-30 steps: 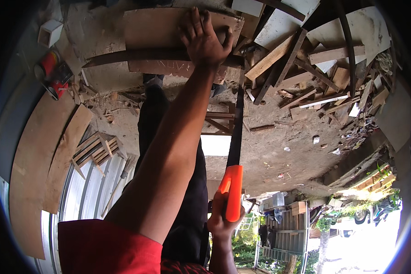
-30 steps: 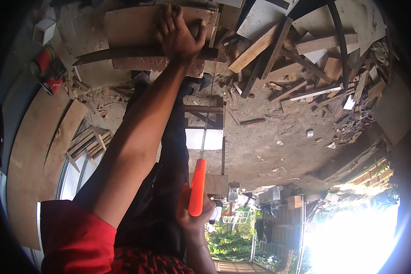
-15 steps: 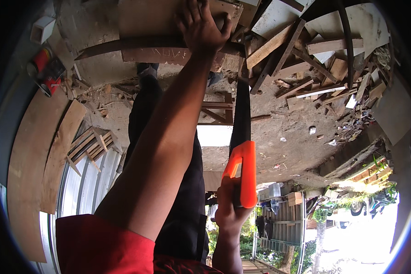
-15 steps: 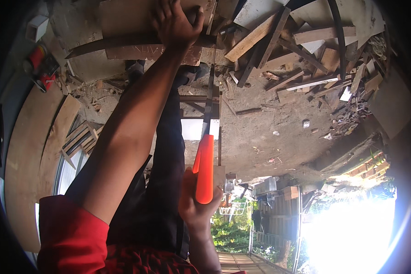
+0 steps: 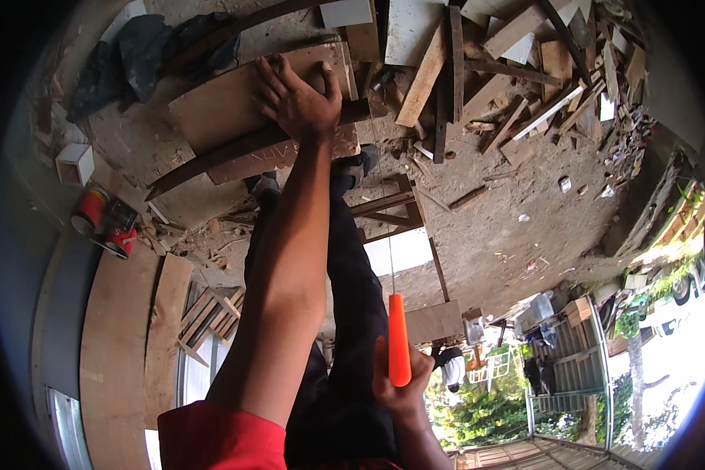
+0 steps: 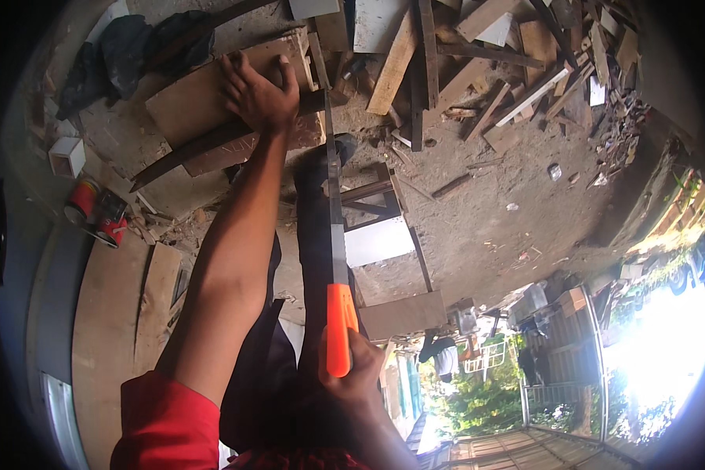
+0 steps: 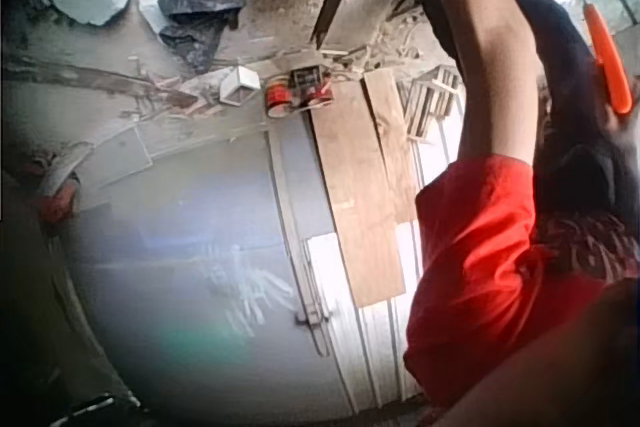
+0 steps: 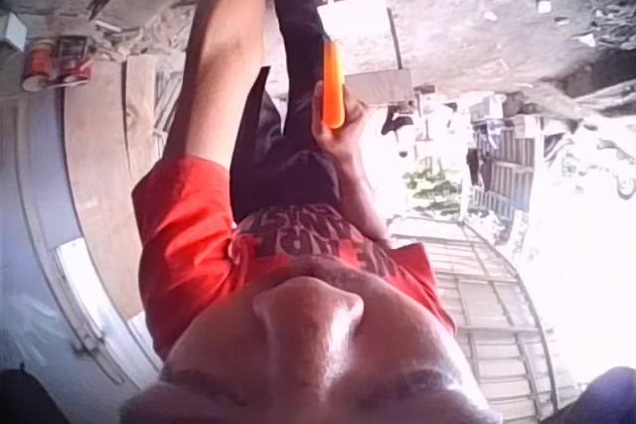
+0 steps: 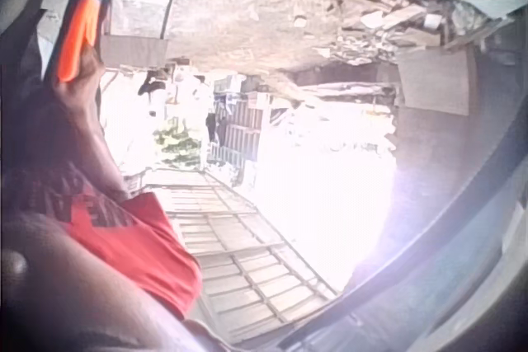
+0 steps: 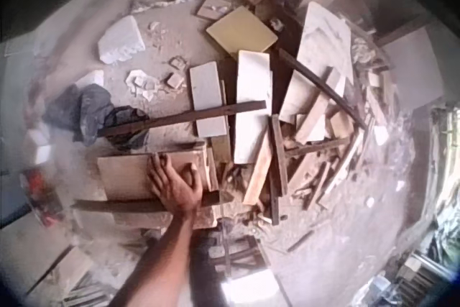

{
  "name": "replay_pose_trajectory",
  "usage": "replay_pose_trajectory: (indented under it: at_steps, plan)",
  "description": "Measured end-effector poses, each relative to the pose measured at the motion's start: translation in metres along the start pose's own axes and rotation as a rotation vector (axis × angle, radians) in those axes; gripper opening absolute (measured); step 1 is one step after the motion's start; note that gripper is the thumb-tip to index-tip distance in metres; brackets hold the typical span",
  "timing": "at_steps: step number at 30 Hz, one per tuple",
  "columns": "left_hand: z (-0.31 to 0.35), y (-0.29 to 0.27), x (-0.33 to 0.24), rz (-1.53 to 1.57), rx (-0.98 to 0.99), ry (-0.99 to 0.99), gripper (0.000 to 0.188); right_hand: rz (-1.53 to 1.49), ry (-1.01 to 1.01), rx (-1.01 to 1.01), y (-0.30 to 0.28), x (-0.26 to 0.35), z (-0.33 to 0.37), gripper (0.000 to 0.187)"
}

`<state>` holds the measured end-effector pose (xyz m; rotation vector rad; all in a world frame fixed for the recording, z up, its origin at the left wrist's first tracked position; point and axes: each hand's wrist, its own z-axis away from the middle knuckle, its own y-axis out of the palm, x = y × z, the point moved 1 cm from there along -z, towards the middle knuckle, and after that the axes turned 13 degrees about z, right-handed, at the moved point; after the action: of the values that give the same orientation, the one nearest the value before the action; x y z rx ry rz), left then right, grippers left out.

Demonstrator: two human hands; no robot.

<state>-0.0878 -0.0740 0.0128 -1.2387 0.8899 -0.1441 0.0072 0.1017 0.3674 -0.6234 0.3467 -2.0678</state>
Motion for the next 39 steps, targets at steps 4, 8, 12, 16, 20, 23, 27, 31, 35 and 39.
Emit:
replay_pose_trajectory:
  at_steps: [4,8,12,16,20,23,27,31,35,39]
  plan:
    - [0.005,0.002,-0.007,0.009,-0.007,0.021,0.075,-0.097,-0.016,0.005,0.013,0.013,-0.103,0.017]
    - [-0.005,0.009,-0.005,0.043,-0.018,0.031,0.076,-0.106,-0.121,-0.072,0.034,0.024,-0.172,0.021]
    - [-0.002,0.005,-0.005,-0.054,-0.011,0.022,0.074,-0.121,-0.189,-0.087,0.025,-0.001,-0.070,0.017]
    - [0.010,-0.002,0.002,-0.102,0.004,0.016,0.075,-0.163,-0.145,-0.088,0.010,-0.007,-0.027,0.019]
    - [0.005,0.003,-0.007,-0.072,0.029,-0.026,0.073,-0.067,-0.137,-0.086,0.037,0.006,-0.159,0.026]
    - [-0.003,0.005,-0.007,-0.072,0.014,0.017,0.073,-0.105,-0.154,-0.122,0.052,0.003,-0.178,0.023]
    - [0.007,0.004,-0.001,-0.102,-0.008,0.008,0.072,-0.162,-0.189,-0.127,0.044,-0.026,-0.068,0.027]
    - [-0.007,0.012,-0.004,-0.094,-0.042,0.056,0.072,-0.209,-0.152,-0.094,0.012,-0.020,-0.044,0.022]
    - [0.002,0.009,0.002,-0.092,-0.004,0.014,0.075,-0.038,-0.123,0.016,0.019,0.012,-0.152,0.027]
    - [-0.004,0.013,0.016,-0.086,-0.068,0.081,0.072,-0.096,-0.143,-0.010,0.026,0.015,-0.141,0.028]
